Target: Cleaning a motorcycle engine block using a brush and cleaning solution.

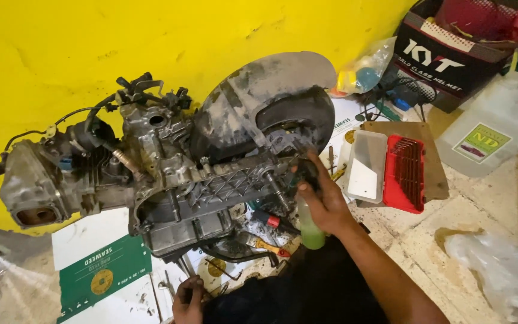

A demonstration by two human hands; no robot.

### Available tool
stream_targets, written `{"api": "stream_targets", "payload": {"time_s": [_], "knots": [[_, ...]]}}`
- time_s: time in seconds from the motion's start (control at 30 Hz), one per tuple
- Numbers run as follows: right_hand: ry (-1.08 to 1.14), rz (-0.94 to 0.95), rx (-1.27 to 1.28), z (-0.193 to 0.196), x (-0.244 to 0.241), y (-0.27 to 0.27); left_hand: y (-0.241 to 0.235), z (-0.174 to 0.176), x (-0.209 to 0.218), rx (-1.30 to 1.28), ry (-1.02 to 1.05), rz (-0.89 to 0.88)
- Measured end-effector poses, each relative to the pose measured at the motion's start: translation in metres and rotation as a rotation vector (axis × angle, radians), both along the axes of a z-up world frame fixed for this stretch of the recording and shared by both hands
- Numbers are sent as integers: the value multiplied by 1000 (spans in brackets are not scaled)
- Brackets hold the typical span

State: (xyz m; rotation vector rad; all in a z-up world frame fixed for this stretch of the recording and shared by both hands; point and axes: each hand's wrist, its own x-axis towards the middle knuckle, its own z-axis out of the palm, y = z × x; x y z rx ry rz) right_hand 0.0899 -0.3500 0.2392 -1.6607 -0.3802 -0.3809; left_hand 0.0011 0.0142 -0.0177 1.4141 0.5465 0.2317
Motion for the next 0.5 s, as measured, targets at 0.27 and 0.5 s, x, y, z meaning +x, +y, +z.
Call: {"api": "stream_targets", "payload": {"time_s": [0.27, 0.5], "knots": [[66, -85, -163, 18, 28, 18, -7, 26, -5, 131, 57, -29], [44, -134, -329, 17, 46, 7, -14, 45, -4, 202, 104, -61]]}}
